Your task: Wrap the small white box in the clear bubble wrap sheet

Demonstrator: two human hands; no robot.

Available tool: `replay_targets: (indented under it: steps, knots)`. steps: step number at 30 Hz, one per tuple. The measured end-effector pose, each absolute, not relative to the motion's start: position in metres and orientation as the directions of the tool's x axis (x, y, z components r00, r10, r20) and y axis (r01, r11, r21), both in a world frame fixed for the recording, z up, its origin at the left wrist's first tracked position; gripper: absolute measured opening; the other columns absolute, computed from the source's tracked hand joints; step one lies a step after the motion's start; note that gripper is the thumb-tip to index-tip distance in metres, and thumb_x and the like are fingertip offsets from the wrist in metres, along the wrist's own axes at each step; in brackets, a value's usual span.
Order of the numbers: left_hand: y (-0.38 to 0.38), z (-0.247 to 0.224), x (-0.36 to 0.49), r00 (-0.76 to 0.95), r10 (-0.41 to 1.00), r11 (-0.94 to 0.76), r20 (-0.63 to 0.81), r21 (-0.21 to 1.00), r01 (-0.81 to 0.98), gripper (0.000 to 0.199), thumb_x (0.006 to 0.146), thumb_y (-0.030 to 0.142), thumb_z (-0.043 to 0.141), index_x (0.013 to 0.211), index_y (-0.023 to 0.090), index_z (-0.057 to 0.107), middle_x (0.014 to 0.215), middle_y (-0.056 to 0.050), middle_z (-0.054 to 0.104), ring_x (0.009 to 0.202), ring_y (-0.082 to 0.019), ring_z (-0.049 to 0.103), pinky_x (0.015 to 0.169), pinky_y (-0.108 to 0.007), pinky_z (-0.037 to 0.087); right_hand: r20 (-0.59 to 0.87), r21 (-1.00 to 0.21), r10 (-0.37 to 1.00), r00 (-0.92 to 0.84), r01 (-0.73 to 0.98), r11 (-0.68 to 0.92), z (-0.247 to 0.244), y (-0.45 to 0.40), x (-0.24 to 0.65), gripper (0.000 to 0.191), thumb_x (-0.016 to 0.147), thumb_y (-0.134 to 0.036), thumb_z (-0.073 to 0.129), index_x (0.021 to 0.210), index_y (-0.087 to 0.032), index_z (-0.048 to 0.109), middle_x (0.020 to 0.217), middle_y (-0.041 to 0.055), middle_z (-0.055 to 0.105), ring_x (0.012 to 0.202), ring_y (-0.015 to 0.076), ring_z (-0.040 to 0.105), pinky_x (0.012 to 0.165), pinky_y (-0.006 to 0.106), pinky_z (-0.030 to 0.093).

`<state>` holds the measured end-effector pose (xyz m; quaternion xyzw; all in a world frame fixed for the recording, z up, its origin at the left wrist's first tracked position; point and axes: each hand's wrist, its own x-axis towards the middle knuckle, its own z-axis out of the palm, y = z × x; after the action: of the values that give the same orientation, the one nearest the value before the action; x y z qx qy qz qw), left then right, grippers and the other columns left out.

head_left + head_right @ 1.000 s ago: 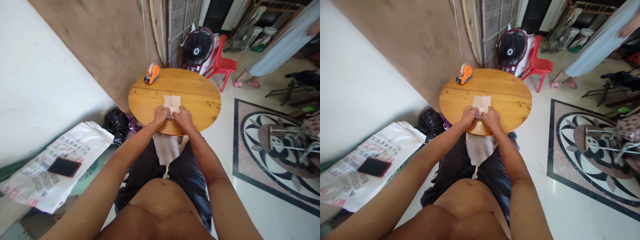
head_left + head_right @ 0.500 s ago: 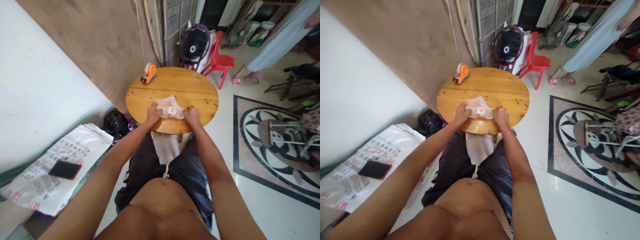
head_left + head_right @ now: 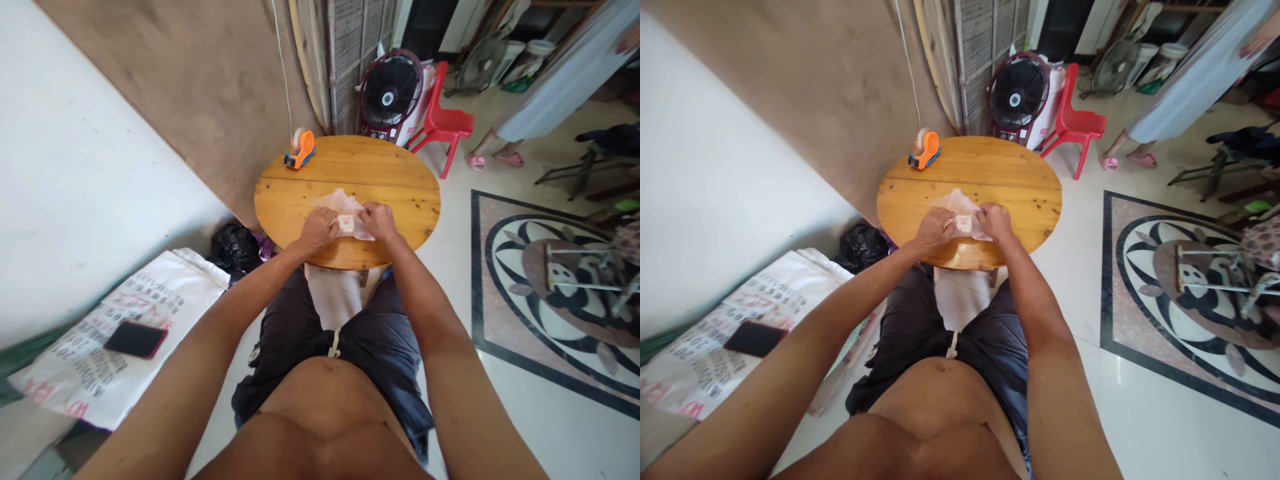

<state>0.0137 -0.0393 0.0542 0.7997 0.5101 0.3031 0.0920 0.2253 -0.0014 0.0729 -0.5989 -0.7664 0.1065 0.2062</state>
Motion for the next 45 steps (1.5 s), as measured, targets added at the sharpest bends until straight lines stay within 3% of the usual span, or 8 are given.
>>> replay_targets:
  steps: [6,11,14,21,26,30,38,45]
  knots:
    - [-0.016,0.061,0.016,0.311,0.887,-0.461,0.342,0.623,0.632,0.025,0.089,0.022,0.053,0.101,0.018,0.075,0.106,-0.012,0.072,0.108,-0.026,0.064,0.107,-0.038,0.045,0.118,-0.454,0.993,0.029,0.891,0.028,0.064,0.023,0.232,0.038,0.091,-0.021,0.054,0.120,-0.012,0.076,0.118,0.0156,0.077,0.110,0.0255,0.070,0.097,0.032,0.050]
    - [0.021,0.077,0.021,0.351,0.919,-0.323,0.179,0.852,0.412,0.014,0.077,0.013,0.062,0.067,0.018,0.071,0.076,-0.004,0.067,0.079,-0.018,0.063,0.086,-0.028,0.048,0.091,-0.444,0.995,0.035,0.896,0.009,0.061,0.039,0.238,0.039,0.096,-0.040,0.057,0.110,-0.010,0.078,0.112,0.0182,0.078,0.104,0.0275,0.072,0.092,0.034,0.052]
    - [0.039,0.080,0.027,0.301,0.950,-0.187,0.085,0.927,0.326,0.020,0.070,0.004,0.058,0.069,0.016,0.074,0.073,-0.002,0.067,0.073,-0.015,0.062,0.081,-0.026,0.048,0.073,-0.455,0.994,0.082,0.890,-0.040,0.060,0.042,0.243,0.039,0.097,-0.041,0.056,0.107,-0.010,0.078,0.109,0.0181,0.078,0.102,0.0272,0.071,0.092,0.035,0.052]
    - [0.068,0.068,0.028,0.476,0.877,-0.295,0.062,0.852,0.433,0.027,0.059,0.004,0.066,0.077,0.020,0.079,0.088,-0.007,0.075,0.092,-0.021,0.067,0.096,-0.029,0.047,0.156,-0.342,0.978,0.142,0.936,-0.082,0.069,0.005,0.252,0.040,0.094,-0.038,0.056,0.109,-0.006,0.074,0.103,0.0259,0.075,0.101,0.0353,0.069,0.091,0.044,0.052]
    - [0.084,0.054,0.021,0.650,0.751,-0.510,0.114,0.726,0.461,0.029,0.070,0.021,0.073,0.098,0.025,0.080,0.113,-0.009,0.075,0.119,-0.026,0.062,0.115,-0.035,0.036,0.275,-0.347,0.935,-0.224,0.884,0.314,0.084,-0.014,0.241,0.033,0.099,-0.033,0.048,0.110,-0.016,0.075,0.112,0.0148,0.074,0.104,0.0279,0.067,0.093,0.038,0.049]
    - [0.093,0.052,0.019,0.737,0.666,-0.569,0.120,0.719,0.398,0.030,0.076,0.027,0.072,0.106,0.026,0.079,0.114,-0.008,0.074,0.114,-0.025,0.063,0.112,-0.034,0.038,0.246,-0.347,0.884,-0.398,0.815,0.464,0.092,0.000,0.227,0.034,0.099,-0.025,0.048,0.117,-0.019,0.076,0.119,0.0119,0.074,0.111,0.0269,0.065,0.100,0.038,0.046]
    - [0.099,0.045,0.023,0.636,0.765,-0.469,0.106,0.767,0.437,0.035,0.062,0.026,0.084,0.097,0.022,0.079,0.107,-0.009,0.069,0.115,-0.029,0.058,0.110,-0.036,0.037,0.084,-0.334,0.835,-0.544,0.774,0.538,0.092,-0.039,0.230,0.033,0.096,-0.030,0.059,0.125,-0.021,0.072,0.118,0.0099,0.076,0.108,0.0272,0.069,0.093,0.036,0.048]
    - [0.101,0.044,0.020,0.656,0.751,-0.487,0.075,0.734,0.474,0.046,0.056,0.026,0.087,0.100,0.018,0.075,0.114,-0.010,0.067,0.121,-0.031,0.054,0.112,-0.036,0.034,0.096,-0.417,0.851,-0.516,0.756,0.505,0.069,-0.064,0.229,0.062,0.088,-0.023,0.064,0.147,-0.017,0.050,0.130,0.0149,0.070,0.108,0.0280,0.071,0.090,0.037,0.052]
